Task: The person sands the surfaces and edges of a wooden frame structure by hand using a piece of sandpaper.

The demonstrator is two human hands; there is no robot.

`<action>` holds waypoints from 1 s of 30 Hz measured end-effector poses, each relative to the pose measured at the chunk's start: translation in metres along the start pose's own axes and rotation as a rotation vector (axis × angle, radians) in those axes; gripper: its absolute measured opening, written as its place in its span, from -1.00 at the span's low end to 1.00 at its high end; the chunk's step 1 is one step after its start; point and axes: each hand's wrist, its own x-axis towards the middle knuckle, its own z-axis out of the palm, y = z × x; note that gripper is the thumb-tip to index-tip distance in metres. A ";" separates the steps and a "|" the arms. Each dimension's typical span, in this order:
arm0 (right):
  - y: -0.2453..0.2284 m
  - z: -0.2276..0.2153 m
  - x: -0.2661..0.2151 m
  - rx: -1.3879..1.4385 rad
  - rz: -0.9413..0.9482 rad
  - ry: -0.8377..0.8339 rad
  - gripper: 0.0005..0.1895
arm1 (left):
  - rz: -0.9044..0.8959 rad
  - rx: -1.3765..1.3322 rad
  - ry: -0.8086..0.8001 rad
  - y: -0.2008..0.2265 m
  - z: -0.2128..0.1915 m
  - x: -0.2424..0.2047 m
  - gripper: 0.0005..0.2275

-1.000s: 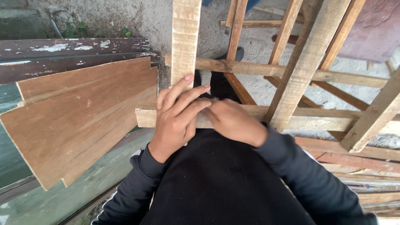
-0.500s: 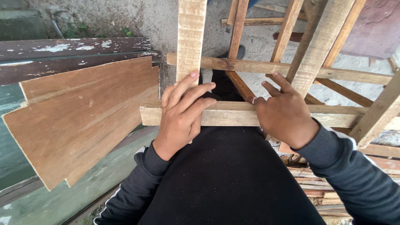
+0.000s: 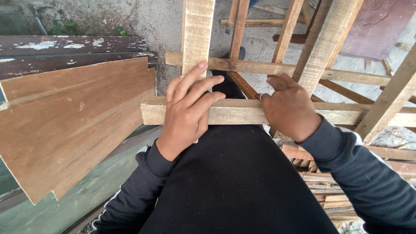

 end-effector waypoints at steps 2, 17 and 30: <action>-0.001 -0.002 0.002 -0.014 0.028 0.035 -0.70 | 0.001 -0.005 0.002 0.000 -0.001 0.000 -0.80; 0.013 -0.003 0.020 -0.016 -0.013 -0.055 -0.75 | 0.016 -0.019 0.009 -0.004 0.000 -0.004 -0.78; 0.006 -0.016 0.034 0.041 0.101 -0.243 -0.75 | 0.015 0.015 0.008 -0.002 0.002 -0.003 -0.78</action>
